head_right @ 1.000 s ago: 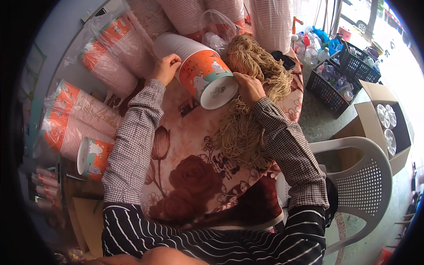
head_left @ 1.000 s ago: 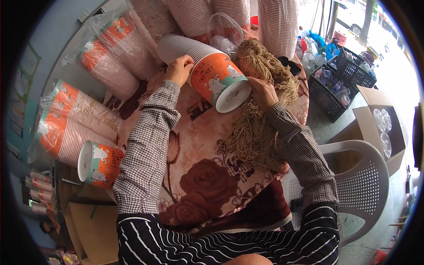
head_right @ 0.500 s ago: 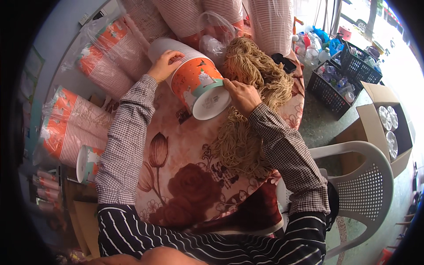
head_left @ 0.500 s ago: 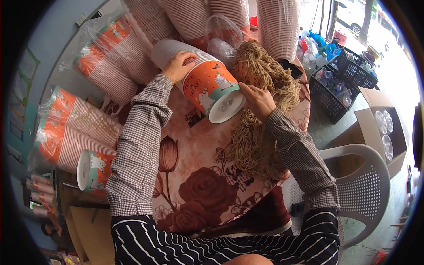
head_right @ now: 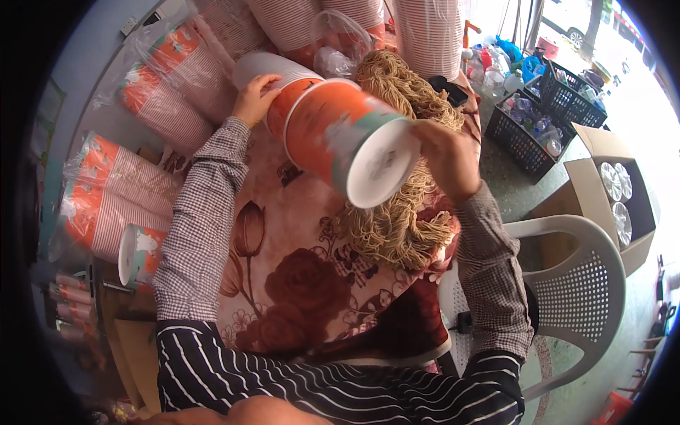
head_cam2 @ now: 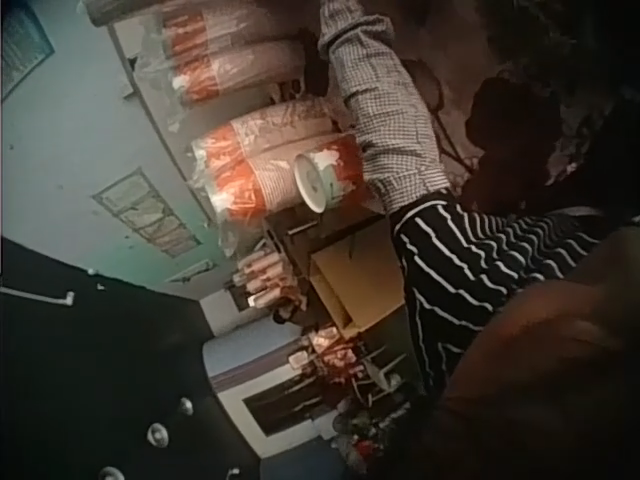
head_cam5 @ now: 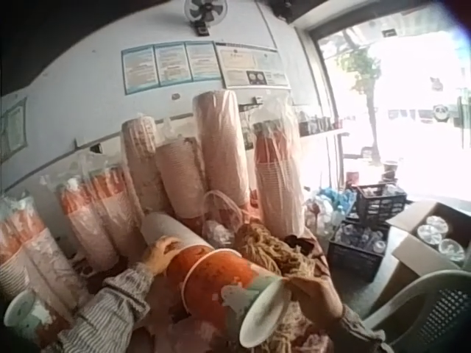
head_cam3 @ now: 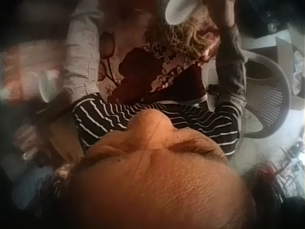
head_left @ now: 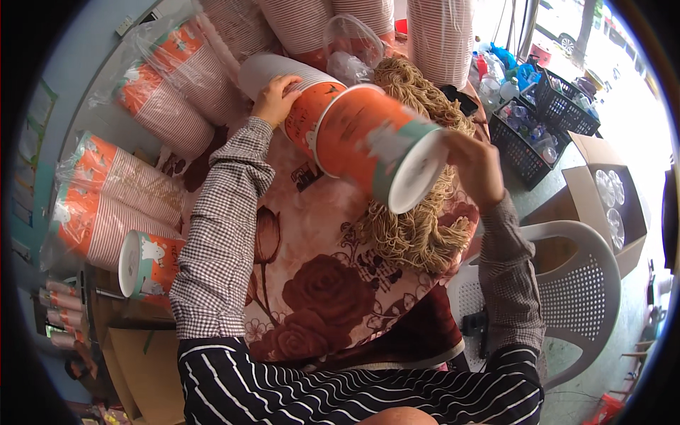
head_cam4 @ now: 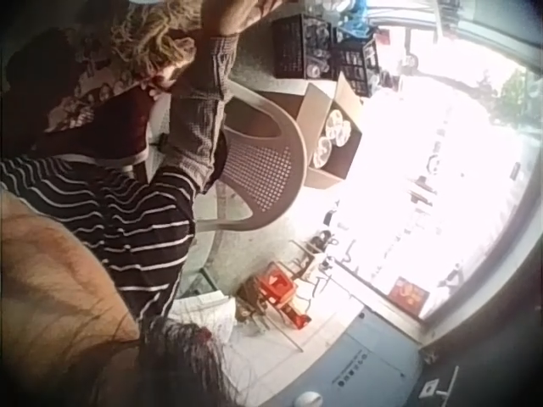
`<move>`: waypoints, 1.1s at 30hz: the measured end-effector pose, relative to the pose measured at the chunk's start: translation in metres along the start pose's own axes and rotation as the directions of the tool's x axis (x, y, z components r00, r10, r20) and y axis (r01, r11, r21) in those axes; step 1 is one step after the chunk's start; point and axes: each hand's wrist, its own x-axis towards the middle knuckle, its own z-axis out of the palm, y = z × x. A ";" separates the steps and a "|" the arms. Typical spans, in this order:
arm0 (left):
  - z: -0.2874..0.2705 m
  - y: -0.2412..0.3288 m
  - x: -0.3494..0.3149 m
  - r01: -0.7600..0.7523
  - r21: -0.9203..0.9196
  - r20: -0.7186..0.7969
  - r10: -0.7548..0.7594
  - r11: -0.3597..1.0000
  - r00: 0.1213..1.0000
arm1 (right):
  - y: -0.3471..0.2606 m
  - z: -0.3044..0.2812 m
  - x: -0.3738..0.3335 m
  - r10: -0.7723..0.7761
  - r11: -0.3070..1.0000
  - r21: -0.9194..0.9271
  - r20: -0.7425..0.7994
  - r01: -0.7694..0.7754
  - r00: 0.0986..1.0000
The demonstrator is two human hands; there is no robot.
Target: Attaching twine handles to printed paper buckets for Halloween packaging.
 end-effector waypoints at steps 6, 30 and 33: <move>-0.007 0.040 -0.079 0.205 -0.467 -0.099 -0.282 0.860 0.954 | -0.028 -0.023 0.000 0.340 0.805 0.522 -0.018 -0.281 0.940; -0.158 0.057 -0.308 0.733 -0.516 0.232 -0.751 0.444 0.618 | -0.053 0.048 -0.047 0.170 0.977 -0.176 0.286 -0.123 0.943; -0.150 0.073 -0.326 0.646 -0.602 0.113 -0.751 0.469 0.650 | -0.045 0.051 -0.057 0.101 0.966 -0.258 0.324 -0.015 0.941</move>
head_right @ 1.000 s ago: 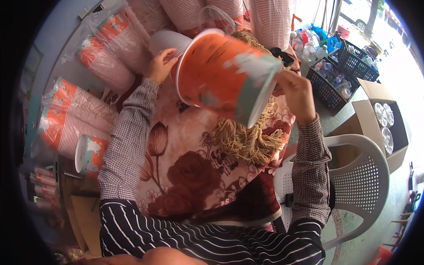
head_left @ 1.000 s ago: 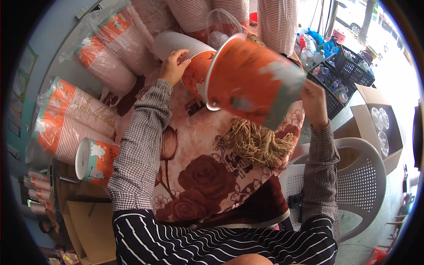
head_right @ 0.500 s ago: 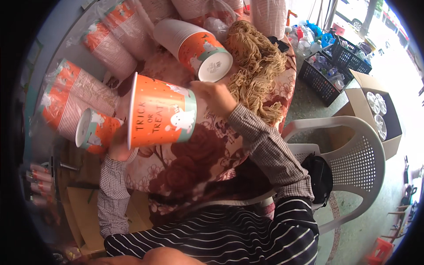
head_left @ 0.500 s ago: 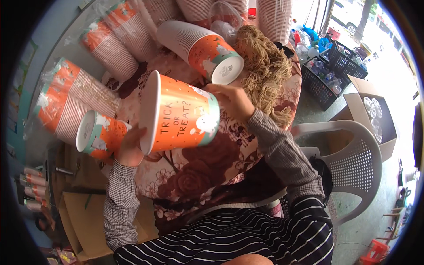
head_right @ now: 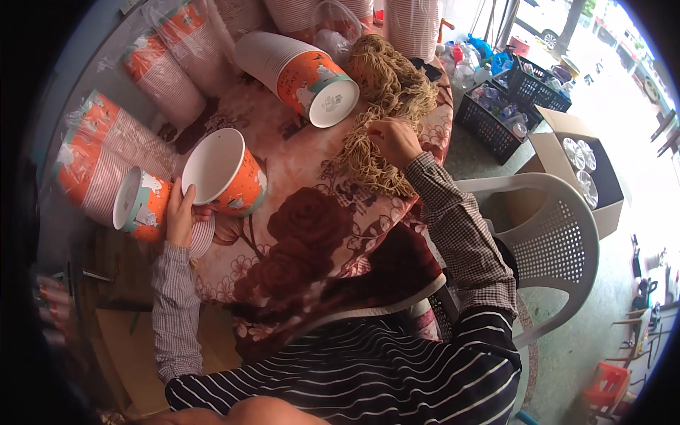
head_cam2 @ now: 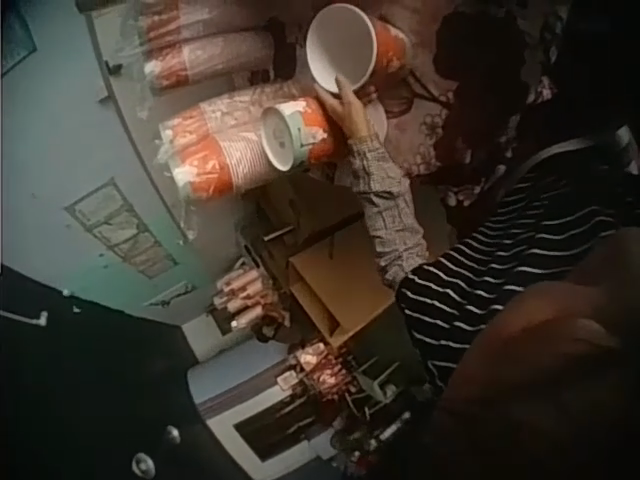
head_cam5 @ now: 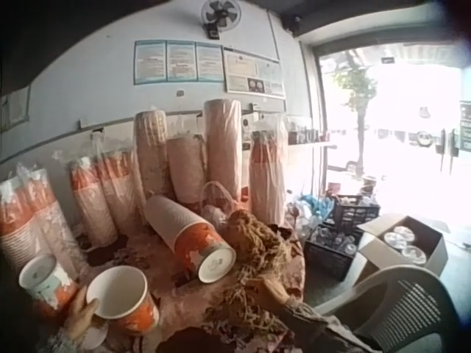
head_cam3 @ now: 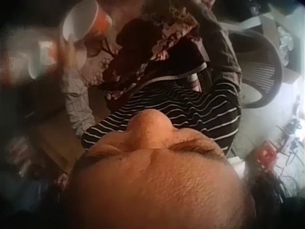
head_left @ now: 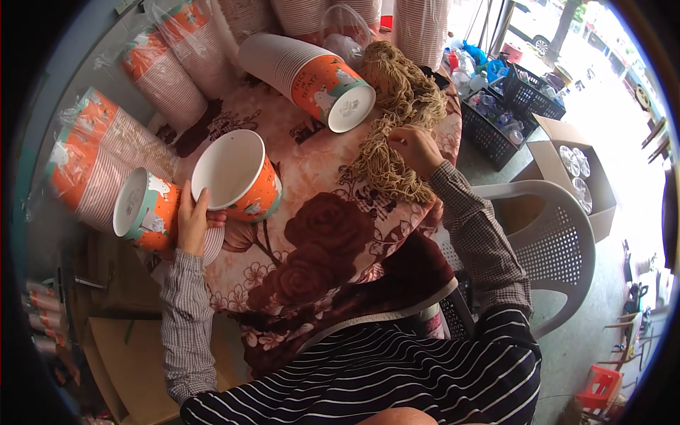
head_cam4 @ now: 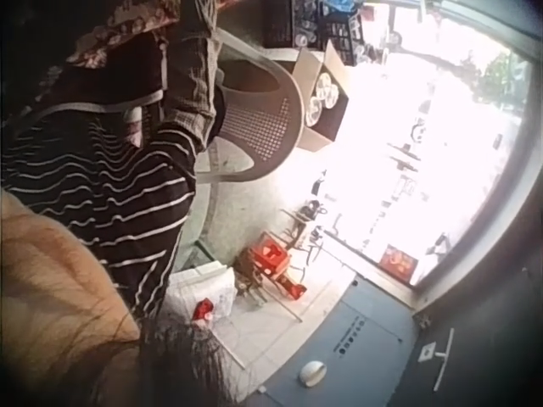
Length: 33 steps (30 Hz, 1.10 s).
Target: Attaching twine handles to printed paper buckets for Halloween packaging.
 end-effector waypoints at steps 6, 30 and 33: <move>0.009 -0.016 -0.014 -0.084 -0.083 0.014 0.085 0.993 0.996 | 0.006 0.021 0.009 0.025 0.999 -0.029 0.053 -0.023 0.998; -0.009 -0.096 -0.014 -0.505 0.755 0.243 0.537 0.418 0.808 | -0.086 -0.014 0.021 -0.023 0.969 0.245 0.080 0.002 0.997; -0.019 -0.097 -0.016 -0.539 0.719 0.288 0.518 0.438 0.805 | -0.079 -0.023 0.016 -0.037 0.995 0.093 0.068 0.030 0.997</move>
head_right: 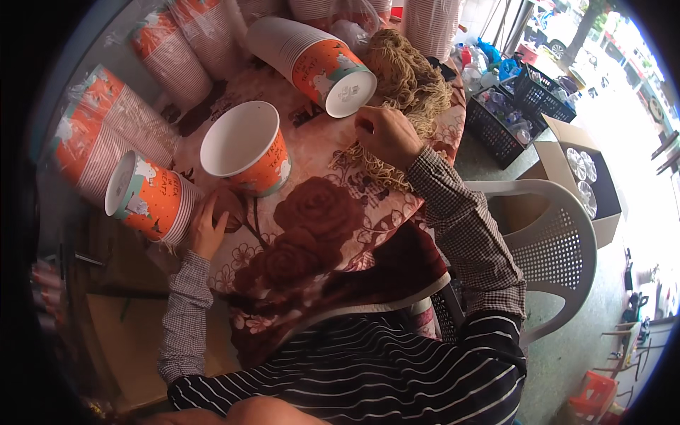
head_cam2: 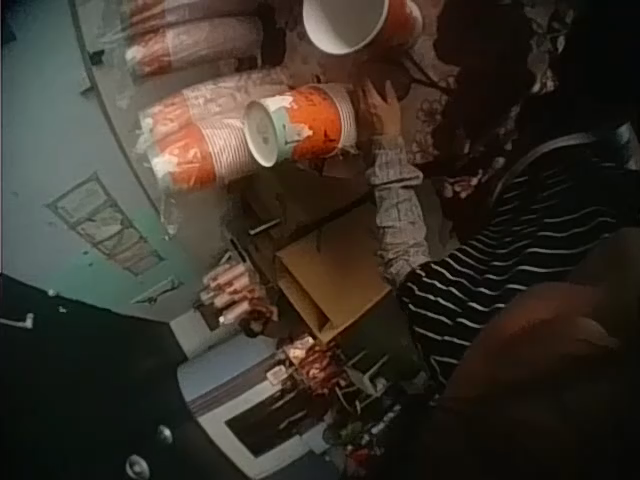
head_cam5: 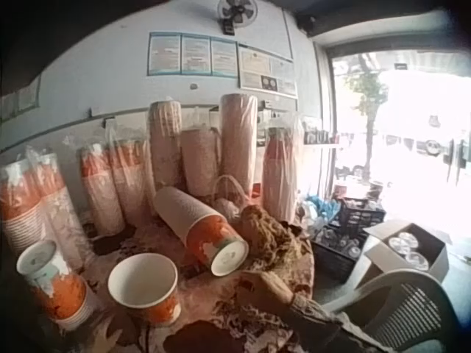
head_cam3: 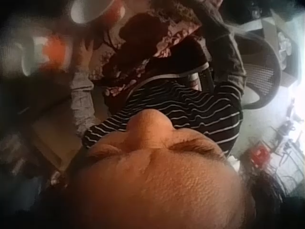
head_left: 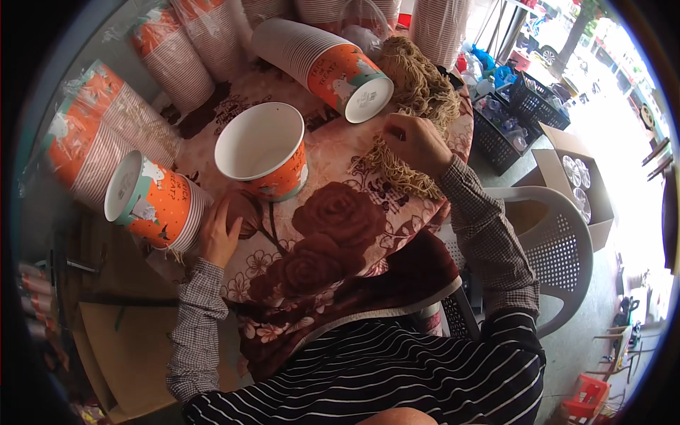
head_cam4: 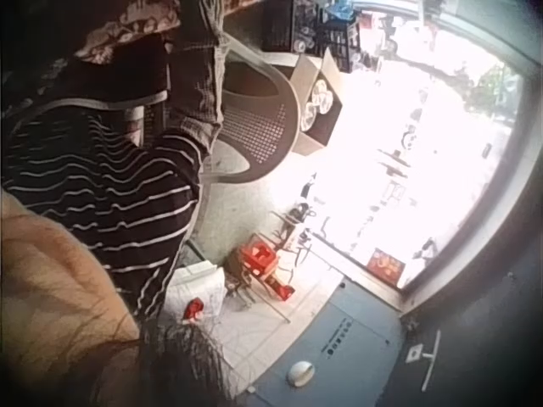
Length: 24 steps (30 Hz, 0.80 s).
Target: Attaching twine handles to printed paper buckets for Halloween packaging.
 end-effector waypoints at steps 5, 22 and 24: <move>-0.023 -0.010 -0.021 0.025 0.009 0.004 -0.025 1.000 1.000 | -0.017 0.001 -0.002 0.025 0.951 0.303 0.115 -0.059 0.993; -0.029 0.151 -0.019 0.391 -0.761 0.290 -0.267 0.517 0.919 | -0.112 0.093 -0.039 -0.055 0.682 0.716 0.253 -0.149 0.966; -0.029 0.153 -0.027 0.161 -0.575 0.083 -0.138 0.802 0.987 | -0.119 0.085 -0.063 -0.162 0.924 0.352 0.000 0.152 0.987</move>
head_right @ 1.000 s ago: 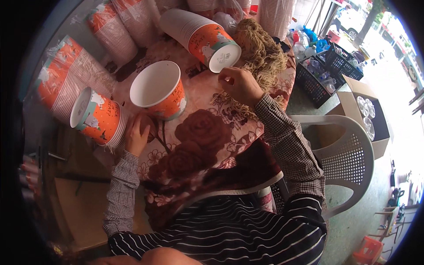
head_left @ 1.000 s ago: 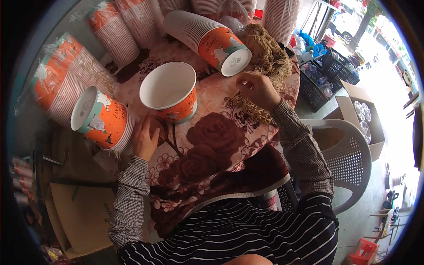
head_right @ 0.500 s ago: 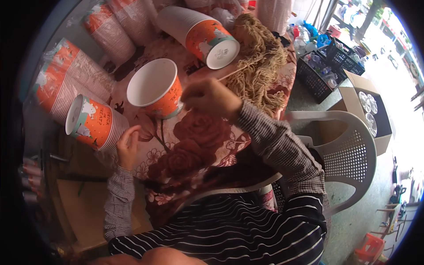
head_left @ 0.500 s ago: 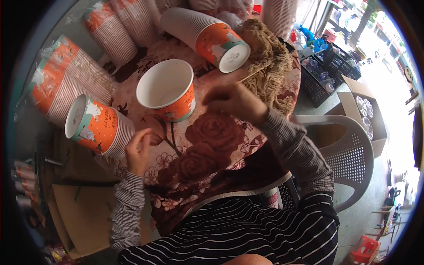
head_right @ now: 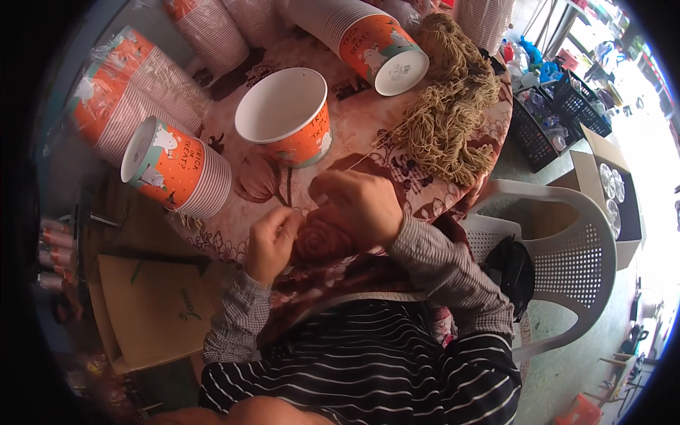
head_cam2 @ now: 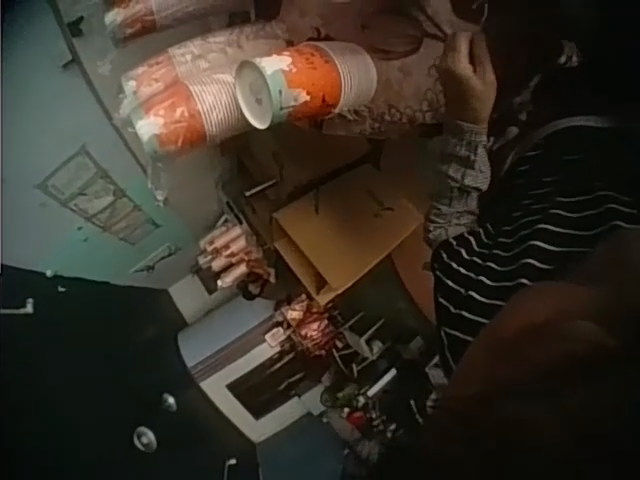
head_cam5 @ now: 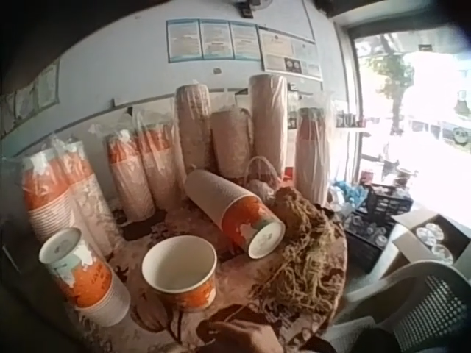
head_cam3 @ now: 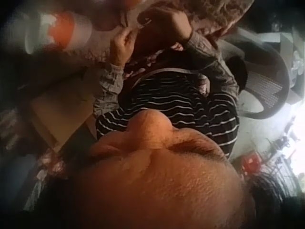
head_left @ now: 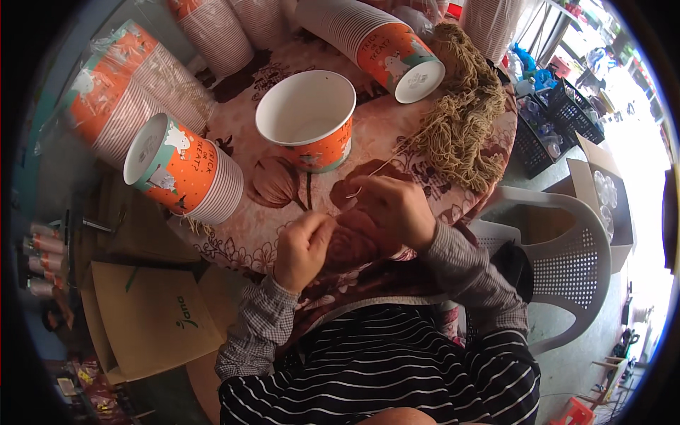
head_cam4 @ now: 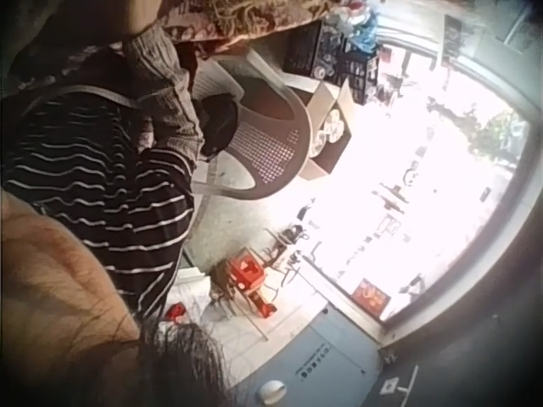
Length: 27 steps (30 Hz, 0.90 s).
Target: Attaching twine handles to printed paper buckets for Halloween packaging.
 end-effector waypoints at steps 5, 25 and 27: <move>-0.007 0.021 -0.020 -0.118 0.160 0.078 0.106 0.980 0.991 | -0.023 0.026 -0.036 0.060 0.837 0.525 0.196 -0.157 0.979; 0.006 0.022 -0.040 0.113 -0.050 -0.037 -0.115 0.992 0.993 | -0.030 0.042 -0.064 0.188 0.863 0.466 0.060 -0.194 0.980; 0.005 0.024 -0.040 0.096 -0.024 -0.029 -0.097 0.995 0.995 | -0.028 0.043 -0.066 0.156 0.879 0.454 0.015 -0.146 0.988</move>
